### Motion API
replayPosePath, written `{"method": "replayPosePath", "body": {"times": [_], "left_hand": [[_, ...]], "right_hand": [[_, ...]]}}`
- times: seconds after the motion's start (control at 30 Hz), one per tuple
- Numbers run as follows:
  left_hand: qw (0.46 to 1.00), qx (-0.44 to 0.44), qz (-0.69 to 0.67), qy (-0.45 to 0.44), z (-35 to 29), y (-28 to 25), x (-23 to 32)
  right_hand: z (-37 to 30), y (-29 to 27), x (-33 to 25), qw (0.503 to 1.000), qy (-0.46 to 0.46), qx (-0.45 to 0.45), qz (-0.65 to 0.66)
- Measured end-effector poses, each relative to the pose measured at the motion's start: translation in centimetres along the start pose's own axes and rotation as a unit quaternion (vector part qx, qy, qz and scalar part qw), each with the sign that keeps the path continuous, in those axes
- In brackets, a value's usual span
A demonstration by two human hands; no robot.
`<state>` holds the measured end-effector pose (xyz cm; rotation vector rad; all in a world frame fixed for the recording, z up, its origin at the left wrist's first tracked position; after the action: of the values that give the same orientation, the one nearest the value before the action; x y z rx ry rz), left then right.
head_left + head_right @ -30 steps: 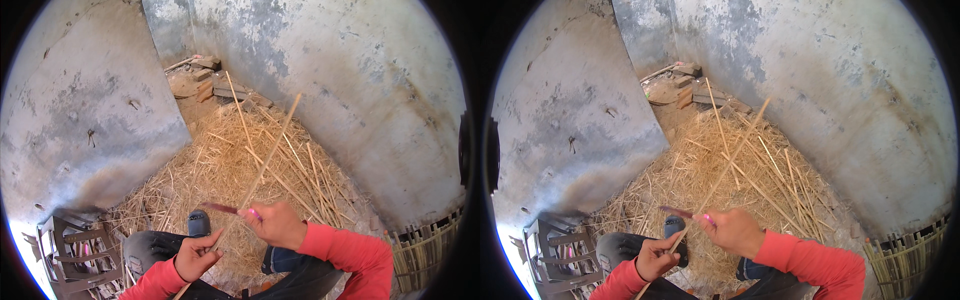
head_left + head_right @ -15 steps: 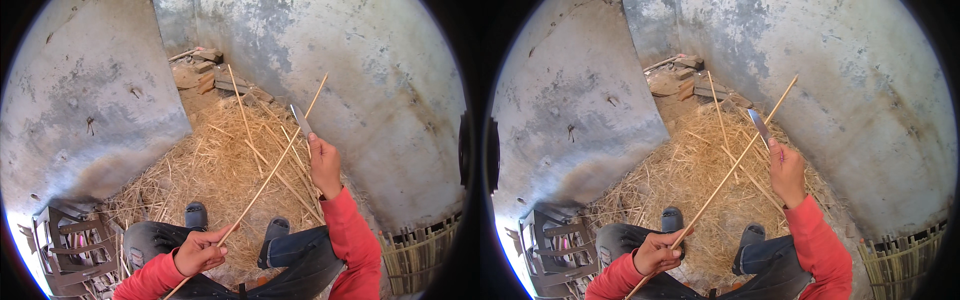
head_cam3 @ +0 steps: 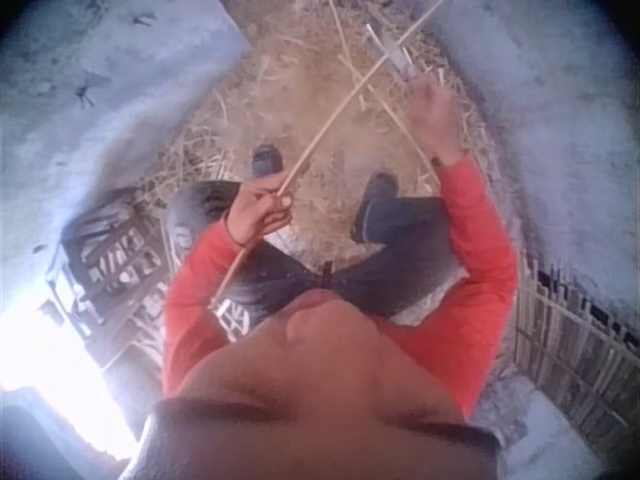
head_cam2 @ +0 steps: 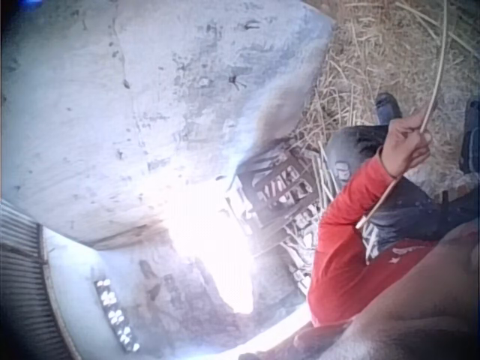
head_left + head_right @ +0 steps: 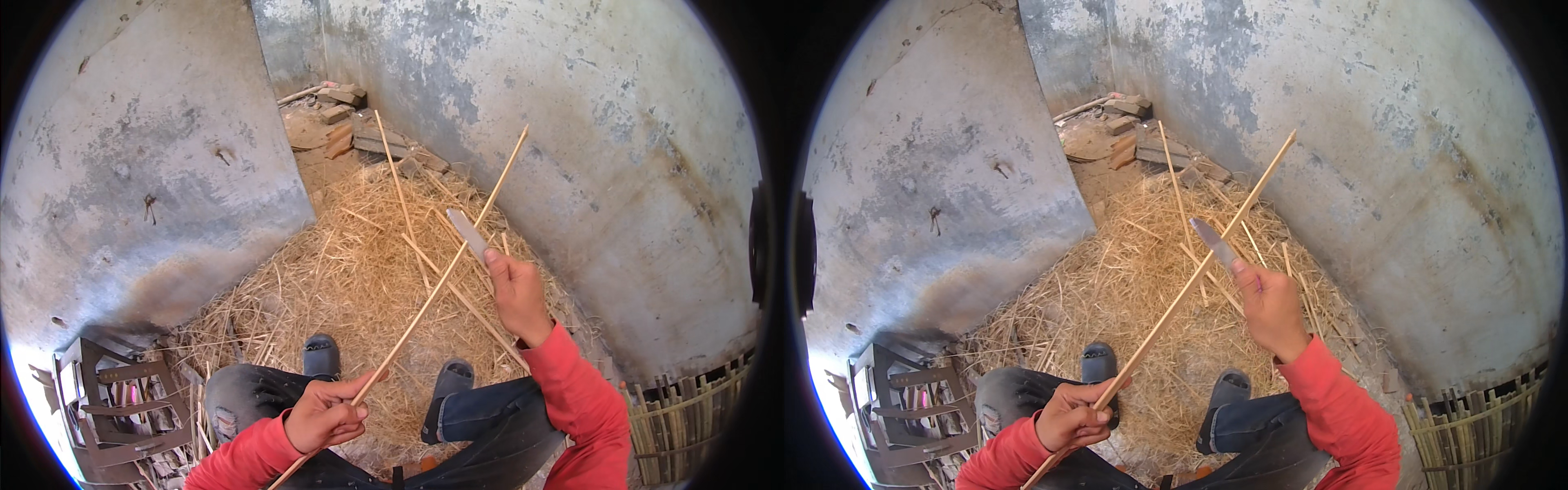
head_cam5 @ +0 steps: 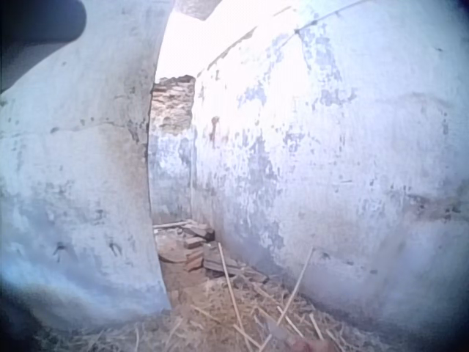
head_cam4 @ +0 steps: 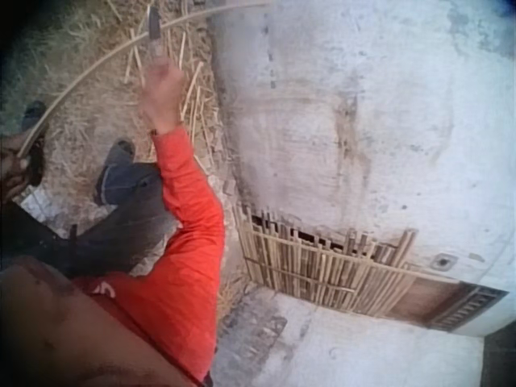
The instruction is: The person whittles a long strip of wood using a small knife, shaving off thin layers to smooth the surface while sitting over hay.
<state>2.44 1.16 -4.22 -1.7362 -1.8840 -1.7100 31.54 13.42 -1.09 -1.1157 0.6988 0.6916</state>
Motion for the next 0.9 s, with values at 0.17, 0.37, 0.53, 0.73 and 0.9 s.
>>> {"method": "replayPosePath", "body": {"times": [0.17,0.37,0.53,0.73,0.9], "left_hand": [[1.0,-0.004,0.017,-0.014,0.3,0.2,-0.3],[1.0,0.012,-0.007,-0.001,0.2,-1.0,0.2],[0.999,-0.029,0.033,-0.023,0.0,0.1,-0.4],[0.999,-0.033,0.005,-0.005,0.0,-0.6,-0.1],[1.0,-0.014,0.013,-0.001,-0.1,-0.3,0.0]], "right_hand": [[2.5,-2.0,2.6,0.999,0.038,0.02,0.0],[-2.0,3.4,-3.4,0.993,-0.062,-0.1,0.002],[3.6,-2.5,2.3,0.994,0.045,0.096,0.01],[-0.7,1.3,-2.0,0.998,-0.064,-0.009,-0.027],[-1.2,1.3,-3.4,0.997,-0.072,-0.002,-0.004]]}}
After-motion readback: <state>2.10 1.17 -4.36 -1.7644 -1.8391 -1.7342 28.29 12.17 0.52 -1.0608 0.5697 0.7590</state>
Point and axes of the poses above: each hand's wrist, its own z-axis towards the middle knuckle, its own y-axis out of the palm, x = y × z, the point moved 6 cm from there along z, towards the middle knuckle, and after that the axes turned 3 degrees about y, right-handed, at the moved point
